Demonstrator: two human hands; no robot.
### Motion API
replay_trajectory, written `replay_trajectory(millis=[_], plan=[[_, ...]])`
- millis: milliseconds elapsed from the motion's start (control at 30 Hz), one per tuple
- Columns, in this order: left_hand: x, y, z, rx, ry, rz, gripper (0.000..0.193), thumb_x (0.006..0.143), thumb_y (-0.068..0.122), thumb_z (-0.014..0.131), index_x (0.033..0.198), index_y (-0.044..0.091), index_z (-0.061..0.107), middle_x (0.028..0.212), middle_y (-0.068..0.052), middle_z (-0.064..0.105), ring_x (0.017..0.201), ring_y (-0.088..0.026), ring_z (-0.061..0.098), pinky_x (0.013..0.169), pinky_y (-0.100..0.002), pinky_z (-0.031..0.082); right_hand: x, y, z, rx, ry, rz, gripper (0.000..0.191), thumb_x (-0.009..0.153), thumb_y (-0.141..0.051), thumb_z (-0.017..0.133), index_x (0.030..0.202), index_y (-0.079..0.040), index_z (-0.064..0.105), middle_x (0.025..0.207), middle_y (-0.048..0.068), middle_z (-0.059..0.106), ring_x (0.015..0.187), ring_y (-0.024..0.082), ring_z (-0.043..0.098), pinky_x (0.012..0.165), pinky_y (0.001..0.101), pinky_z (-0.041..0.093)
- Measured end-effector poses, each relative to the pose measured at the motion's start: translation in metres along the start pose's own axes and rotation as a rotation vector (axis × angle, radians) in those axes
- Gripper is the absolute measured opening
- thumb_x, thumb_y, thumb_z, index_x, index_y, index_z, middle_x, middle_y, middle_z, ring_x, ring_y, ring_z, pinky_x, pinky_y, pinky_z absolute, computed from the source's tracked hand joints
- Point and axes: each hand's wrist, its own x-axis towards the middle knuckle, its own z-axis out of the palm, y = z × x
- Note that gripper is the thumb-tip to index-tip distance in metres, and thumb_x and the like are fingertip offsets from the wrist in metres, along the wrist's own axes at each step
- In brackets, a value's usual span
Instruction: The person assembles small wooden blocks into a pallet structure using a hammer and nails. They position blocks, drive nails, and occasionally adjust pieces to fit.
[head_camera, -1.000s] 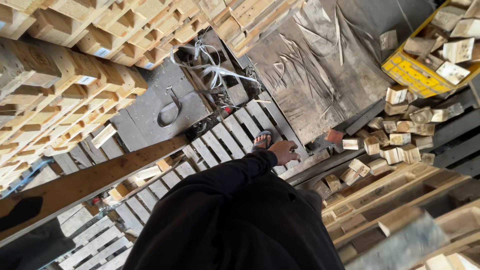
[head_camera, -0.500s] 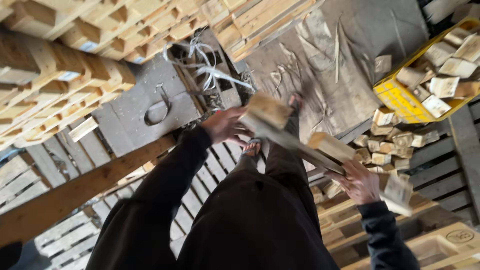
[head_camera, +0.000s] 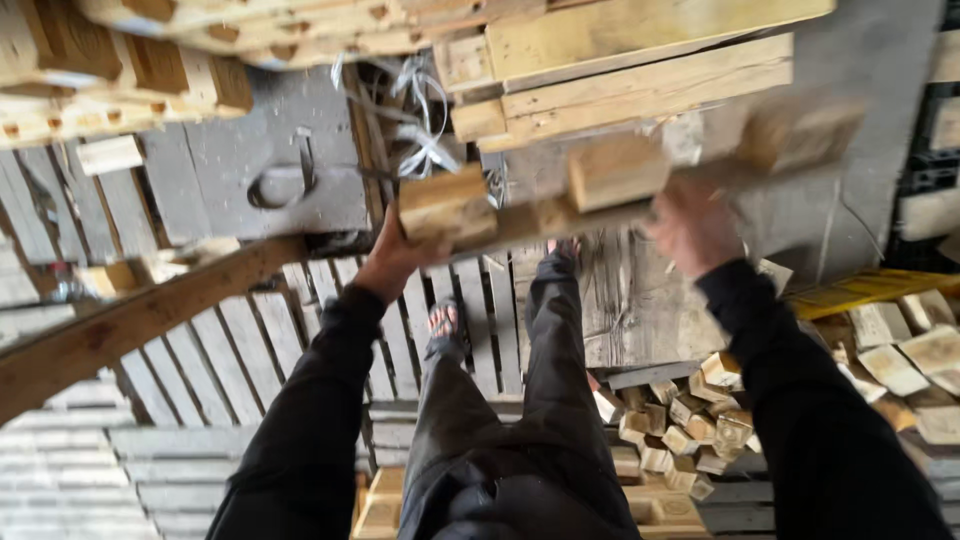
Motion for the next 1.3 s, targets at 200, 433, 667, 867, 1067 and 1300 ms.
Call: replay_trajectory(millis=[200, 433, 667, 867, 1067, 1300], plan=[[0.155, -0.03, -0.008, -0.028, 0.035, 0.363, 0.107, 0.069, -0.003, 0.094, 0.15, 0.01, 0.027, 0.146, -0.019, 0.053, 0.144, -0.038, 0.049, 0.114, -0.053, 0.049, 0.136, 0.066, -0.02, -0.69, 0.654, -0.283, 0.042, 0.077, -0.012, 0.091, 0.102, -0.004, 0.059, 0.115, 0.012, 0.063, 0.118, 0.036, 0.059, 0.11, 0.0589, 0.033], [0.279, -0.043, -0.059, 0.282, 0.4, 0.387, 0.112, 0.059, 0.002, 0.093, 0.153, 0.017, 0.033, 0.151, -0.019, 0.046, 0.133, -0.039, 0.053, 0.099, -0.052, 0.056, 0.235, 0.115, 0.05, 0.119, 0.589, 0.071, 0.039, 0.102, -0.012, 0.084, 0.12, -0.003, 0.05, 0.116, 0.01, 0.063, 0.11, 0.023, 0.063, 0.105, 0.0366, 0.052], [0.301, -0.057, -0.064, 0.216, 0.301, 0.334, 0.095, 0.076, -0.009, 0.085, 0.152, 0.01, 0.03, 0.141, -0.017, 0.06, 0.132, -0.033, 0.06, 0.108, -0.041, 0.057, 0.257, 0.122, 0.064, 0.667, 0.651, -0.071, 0.035, 0.102, 0.0, 0.081, 0.109, -0.005, 0.047, 0.117, 0.008, 0.06, 0.111, 0.014, 0.057, 0.106, 0.0309, 0.051], [0.311, -0.062, -0.075, 0.015, 0.236, 0.176, 0.077, 0.082, -0.011, 0.08, 0.146, 0.006, 0.042, 0.135, -0.017, 0.067, 0.129, -0.031, 0.066, 0.11, -0.04, 0.06, 0.255, 0.126, 0.062, 0.712, 0.587, -0.038, 0.039, 0.1, -0.001, 0.083, 0.11, -0.007, 0.046, 0.117, 0.006, 0.054, 0.112, 0.015, 0.055, 0.107, 0.0326, 0.055], [0.317, -0.063, -0.088, -0.214, 0.313, 0.048, 0.08, 0.082, -0.013, 0.08, 0.147, 0.012, 0.041, 0.135, -0.013, 0.068, 0.135, -0.028, 0.059, 0.112, -0.038, 0.048, 0.258, 0.131, 0.062, 0.5, 0.554, 0.027, 0.033, 0.103, -0.009, 0.082, 0.108, -0.007, 0.049, 0.114, 0.006, 0.056, 0.11, 0.018, 0.061, 0.099, 0.033, 0.063], [0.309, -0.062, -0.081, -0.18, 0.287, 0.118, 0.083, 0.074, -0.012, 0.079, 0.139, 0.017, 0.035, 0.131, -0.014, 0.059, 0.133, -0.032, 0.056, 0.116, -0.048, 0.053, 0.251, 0.126, 0.057, 0.249, 0.479, 0.051, 0.025, 0.106, -0.01, 0.074, 0.112, -0.006, 0.05, 0.113, 0.005, 0.065, 0.109, 0.016, 0.064, 0.098, 0.034, 0.056]])
